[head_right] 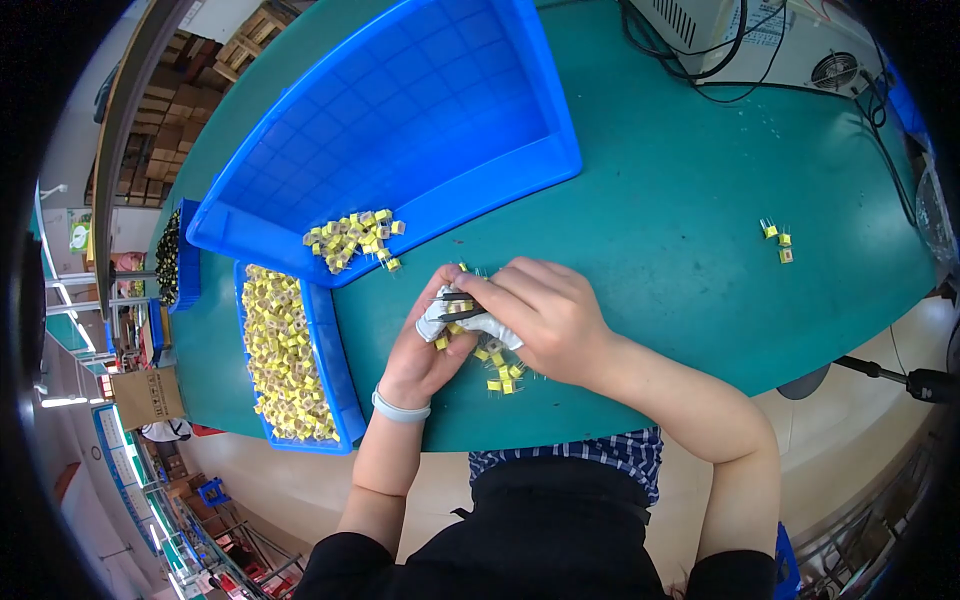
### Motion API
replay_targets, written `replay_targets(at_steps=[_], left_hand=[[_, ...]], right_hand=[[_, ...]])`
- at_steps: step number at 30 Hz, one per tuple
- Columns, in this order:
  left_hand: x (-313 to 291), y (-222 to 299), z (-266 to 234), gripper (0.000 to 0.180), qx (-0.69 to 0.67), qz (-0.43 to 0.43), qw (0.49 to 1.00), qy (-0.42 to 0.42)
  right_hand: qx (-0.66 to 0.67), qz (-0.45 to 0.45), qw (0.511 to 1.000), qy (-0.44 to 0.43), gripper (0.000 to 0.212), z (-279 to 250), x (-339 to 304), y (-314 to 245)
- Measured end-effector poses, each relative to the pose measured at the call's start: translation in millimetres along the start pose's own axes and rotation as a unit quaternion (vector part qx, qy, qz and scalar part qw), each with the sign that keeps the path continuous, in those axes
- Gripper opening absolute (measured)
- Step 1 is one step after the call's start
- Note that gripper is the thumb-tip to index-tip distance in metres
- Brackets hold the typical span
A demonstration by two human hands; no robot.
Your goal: The person assembles small yellow components into white cylindrical housings by hand at a workstation.
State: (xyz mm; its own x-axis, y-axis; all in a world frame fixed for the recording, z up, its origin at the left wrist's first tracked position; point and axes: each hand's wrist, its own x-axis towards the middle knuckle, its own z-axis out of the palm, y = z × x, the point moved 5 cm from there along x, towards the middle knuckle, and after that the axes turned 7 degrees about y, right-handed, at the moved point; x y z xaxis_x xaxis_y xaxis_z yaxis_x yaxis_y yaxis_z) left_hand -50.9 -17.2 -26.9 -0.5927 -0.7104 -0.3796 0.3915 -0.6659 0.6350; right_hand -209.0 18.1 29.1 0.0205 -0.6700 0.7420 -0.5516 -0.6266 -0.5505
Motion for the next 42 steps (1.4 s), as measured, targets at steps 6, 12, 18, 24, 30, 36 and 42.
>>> replay_targets(at_steps=[6, 12, 18, 24, 30, 36, 42], left_hand=[[-5.2, 1.3, 0.8, 0.027, -0.102, -0.031, 0.994, -0.026], [-5.5, 7.5, -2.8, 0.024, -0.142, -0.028, 0.987, -0.065], [-7.1, 11.3, -2.0, 0.023, -0.118, -0.022, 0.991, -0.064], [-8.5, 13.0, 0.2, 0.024, -0.098, -0.073, 0.992, -0.040], [-8.6, 12.4, -5.8, 0.024, -0.113, -0.102, 0.988, -0.003], [-8.8, 12.9, -7.0, 0.025, -0.132, -0.106, 0.985, -0.020], [-9.8, 11.4, -3.2, 0.024, -0.105, -0.110, 0.988, -0.016]], right_hand=[[-0.016, 0.040, 0.999, 0.032, 0.037, -4.3, 1.3, 2.5], [-0.022, 0.065, 0.998, -0.004, 0.032, -0.2, -2.2, 13.2], [-0.027, 0.049, 0.997, -0.043, 0.032, 3.7, -2.6, 14.1], [-0.030, 0.015, 0.998, -0.057, 0.036, 2.0, 0.9, 12.2], [-0.045, -0.019, 0.994, -0.097, 0.043, 1.5, 1.2, 13.8], [-0.062, -0.048, 0.992, -0.097, 0.044, 2.1, 1.8, 12.6], [-0.079, -0.063, 0.990, -0.101, 0.040, 2.6, 0.5, 12.3]])
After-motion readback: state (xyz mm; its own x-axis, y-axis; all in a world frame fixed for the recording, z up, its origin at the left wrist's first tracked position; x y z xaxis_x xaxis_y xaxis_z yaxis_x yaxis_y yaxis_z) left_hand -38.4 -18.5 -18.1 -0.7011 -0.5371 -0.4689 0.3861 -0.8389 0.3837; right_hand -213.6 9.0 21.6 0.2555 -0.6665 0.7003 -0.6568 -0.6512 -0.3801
